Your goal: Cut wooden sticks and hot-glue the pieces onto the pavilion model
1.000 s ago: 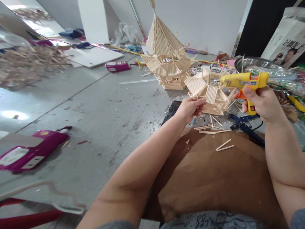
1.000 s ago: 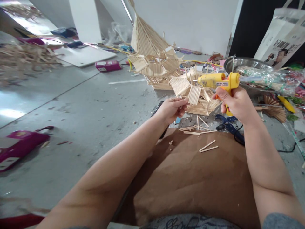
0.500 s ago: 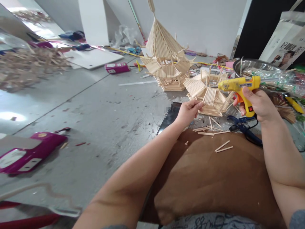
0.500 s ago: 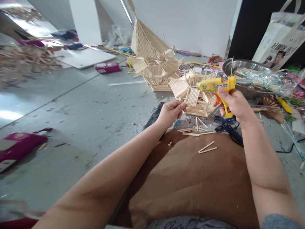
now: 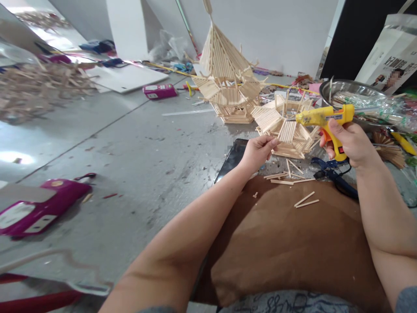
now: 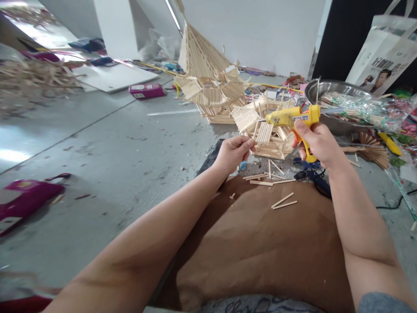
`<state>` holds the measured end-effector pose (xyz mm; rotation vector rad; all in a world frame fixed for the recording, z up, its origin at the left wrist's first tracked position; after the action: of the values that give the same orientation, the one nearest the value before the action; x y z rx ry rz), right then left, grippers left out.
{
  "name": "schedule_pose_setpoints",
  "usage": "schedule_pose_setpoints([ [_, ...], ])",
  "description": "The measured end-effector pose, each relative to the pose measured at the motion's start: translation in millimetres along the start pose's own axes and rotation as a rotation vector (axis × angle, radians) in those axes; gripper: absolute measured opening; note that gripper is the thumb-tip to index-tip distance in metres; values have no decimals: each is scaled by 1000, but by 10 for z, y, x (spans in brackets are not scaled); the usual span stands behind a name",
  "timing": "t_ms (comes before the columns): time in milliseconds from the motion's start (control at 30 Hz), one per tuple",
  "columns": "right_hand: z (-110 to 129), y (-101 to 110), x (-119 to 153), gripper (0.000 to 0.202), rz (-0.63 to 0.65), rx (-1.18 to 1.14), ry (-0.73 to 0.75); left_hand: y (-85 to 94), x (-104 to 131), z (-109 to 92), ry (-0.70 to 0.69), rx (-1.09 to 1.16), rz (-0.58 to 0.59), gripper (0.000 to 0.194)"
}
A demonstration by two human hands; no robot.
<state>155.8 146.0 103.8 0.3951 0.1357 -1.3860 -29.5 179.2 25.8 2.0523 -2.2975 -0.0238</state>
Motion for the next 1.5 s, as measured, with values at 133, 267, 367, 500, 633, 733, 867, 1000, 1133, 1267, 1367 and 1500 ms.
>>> schedule_pose_setpoints([
  [133,6,-4,1,39,9,3,-1,-6,7,-13,-11,6,4,24],
  [267,29,-6,8,39,5,-10,6,-2,3,-6,-12,8,1,24],
  [367,32,-6,12,39,1,-4,8,-2,-3,9,-5,0,0,26],
  [500,17,-9,12,39,-1,4,7,-3,-4,18,7,-4,-2,27],
  [633,18,-6,8,40,-2,15,9,-5,7,-4,-7,11,0,25],
  [733,17,-6,9,41,2,15,2,-10,10,-11,-8,1,2,25],
  [867,21,-2,8,41,-3,21,6,-8,6,-1,3,-7,-4,26],
  [1000,20,-7,6,41,-3,27,11,-10,0,12,4,4,-3,28],
  [1133,17,-8,8,41,3,34,13,-1,-3,15,-6,40,-7,28],
  [1267,7,-21,8,41,7,35,7,-1,6,-8,-12,48,-6,28],
  [1367,-8,-48,5,41,18,45,-2,-1,16,-26,-10,42,-11,27],
  [1500,-59,-72,2,40,40,87,-12,14,13,-17,1,61,-26,27],
])
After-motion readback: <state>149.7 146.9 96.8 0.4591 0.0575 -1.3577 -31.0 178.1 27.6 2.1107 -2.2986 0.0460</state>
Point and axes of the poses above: each hand's wrist, its own x-axis away from the middle knuckle, its own y-axis out of the back of the hand, z = x × y, the point moved 9 cm from there along -x, towards the middle knuckle, and after that the axes turned 13 degrees about y, right-handed, at the moved point
